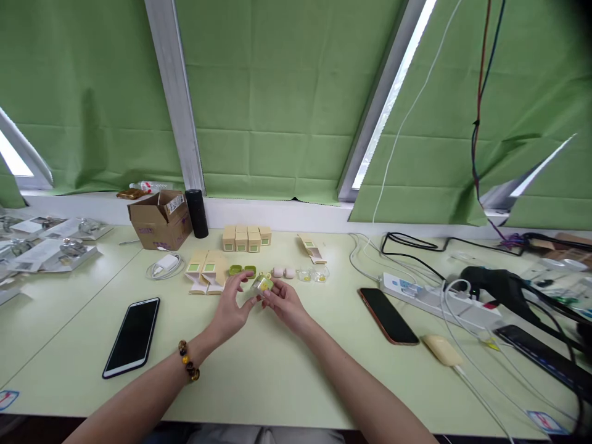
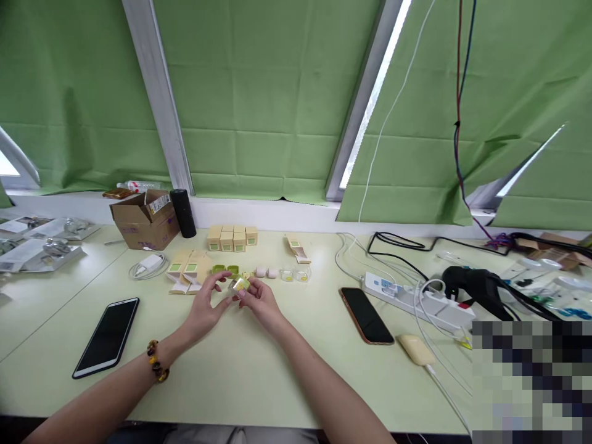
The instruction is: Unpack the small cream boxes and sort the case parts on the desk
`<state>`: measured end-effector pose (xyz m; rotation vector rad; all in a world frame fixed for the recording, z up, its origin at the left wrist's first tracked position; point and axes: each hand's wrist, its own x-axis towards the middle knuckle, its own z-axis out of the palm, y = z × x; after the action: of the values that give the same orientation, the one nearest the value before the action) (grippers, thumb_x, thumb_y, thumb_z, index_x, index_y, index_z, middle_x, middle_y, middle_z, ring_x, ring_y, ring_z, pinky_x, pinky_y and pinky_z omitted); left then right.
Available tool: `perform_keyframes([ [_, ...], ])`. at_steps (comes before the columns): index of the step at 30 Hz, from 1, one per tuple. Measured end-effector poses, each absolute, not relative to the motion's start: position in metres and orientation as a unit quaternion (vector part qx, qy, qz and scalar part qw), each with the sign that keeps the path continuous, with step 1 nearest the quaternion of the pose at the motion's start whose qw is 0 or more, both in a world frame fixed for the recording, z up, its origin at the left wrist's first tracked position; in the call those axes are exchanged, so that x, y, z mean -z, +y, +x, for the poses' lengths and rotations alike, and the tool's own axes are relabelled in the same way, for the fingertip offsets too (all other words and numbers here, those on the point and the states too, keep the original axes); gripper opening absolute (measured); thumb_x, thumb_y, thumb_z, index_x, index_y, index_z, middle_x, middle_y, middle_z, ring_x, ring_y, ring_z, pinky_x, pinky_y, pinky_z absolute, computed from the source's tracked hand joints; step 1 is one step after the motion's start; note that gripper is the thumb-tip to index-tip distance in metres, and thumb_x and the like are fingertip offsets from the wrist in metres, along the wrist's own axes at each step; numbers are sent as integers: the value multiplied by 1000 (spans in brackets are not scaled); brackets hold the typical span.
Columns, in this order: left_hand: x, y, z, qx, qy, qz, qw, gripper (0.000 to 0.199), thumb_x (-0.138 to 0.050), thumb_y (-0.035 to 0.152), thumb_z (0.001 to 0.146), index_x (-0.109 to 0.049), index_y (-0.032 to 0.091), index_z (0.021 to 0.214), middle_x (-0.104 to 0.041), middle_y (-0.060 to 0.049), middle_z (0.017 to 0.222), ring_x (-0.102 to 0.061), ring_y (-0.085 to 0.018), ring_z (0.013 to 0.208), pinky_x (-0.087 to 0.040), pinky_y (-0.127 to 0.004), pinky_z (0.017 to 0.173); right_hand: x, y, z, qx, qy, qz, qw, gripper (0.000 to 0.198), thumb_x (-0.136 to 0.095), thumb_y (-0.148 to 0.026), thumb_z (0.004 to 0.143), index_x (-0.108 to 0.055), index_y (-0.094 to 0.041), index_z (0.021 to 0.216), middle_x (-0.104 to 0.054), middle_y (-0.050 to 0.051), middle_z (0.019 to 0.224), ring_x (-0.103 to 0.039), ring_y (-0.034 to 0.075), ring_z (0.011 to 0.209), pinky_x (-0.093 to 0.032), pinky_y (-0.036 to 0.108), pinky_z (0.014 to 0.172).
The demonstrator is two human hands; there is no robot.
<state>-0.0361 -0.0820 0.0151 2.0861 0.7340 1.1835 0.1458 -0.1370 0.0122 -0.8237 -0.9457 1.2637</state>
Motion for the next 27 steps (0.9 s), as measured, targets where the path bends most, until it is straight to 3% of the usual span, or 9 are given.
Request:
perform_keyframes([
  [6, -17, -94, -33, -444, 236, 831, 239, 54, -73, 20, 88, -54, 25, 139, -54, -14, 139, -52, -30, 134, -45, -49, 112, -4, -149, 130, -592, -384, -312, 636, 45, -87, -49, 80, -68, -20, 108, -78, 6, 97, -75, 19, 79, -59, 32, 79],
  [11, -18, -98, -31, -477, 246, 812, 231, 48, -67, 21, 93, -54, 25, 139, -54, -14, 136, -54, -29, 131, -47, -47, 111, -8, -154, 124, -543, -412, -308, 664, 44, -86, -49, 81, -66, -22, 109, -77, 5, 97, -74, 19, 78, -60, 34, 78],
  [16, -12, -93, -30, -505, 223, 756, 350, 49, -71, 22, 90, -56, 25, 136, -56, -14, 135, -55, -29, 130, -47, -46, 112, -11, -156, 133, -443, -454, -345, 692, 40, -82, -42, 85, -66, -24, 117, -73, 6, 102, -69, 19, 88, -58, 31, 73],
  [21, -8, -87, -30, -479, 240, 697, 476, 54, -82, 26, 82, -62, 23, 132, -63, -13, 135, -57, -30, 130, -43, -47, 114, -9, -156, 140, -384, -503, -394, 667, 51, -82, -38, 84, -63, -26, 129, -69, 9, 120, -68, 23, 105, -60, 38, 87],
  [24, -9, -84, -28, -481, 221, 635, 562, 60, -89, 30, 75, -65, 20, 129, -67, -14, 130, -61, -31, 125, -48, -47, 110, -6, -156, 138, -368, -539, -411, 637, 56, -82, -34, 83, -60, -28, 134, -67, 9, 130, -65, 26, 117, -59, 42, 93],
  [27, -12, -82, -26, -458, 205, 595, 628, 64, -90, 31, 73, -65, 18, 130, -69, -16, 130, -64, -31, 123, -50, -47, 109, -3, -155, 134, -353, -537, -433, 632, 56, -81, -32, 83, -58, -29, 133, -66, 9, 131, -66, 25, 116, -59, 42, 93],
])
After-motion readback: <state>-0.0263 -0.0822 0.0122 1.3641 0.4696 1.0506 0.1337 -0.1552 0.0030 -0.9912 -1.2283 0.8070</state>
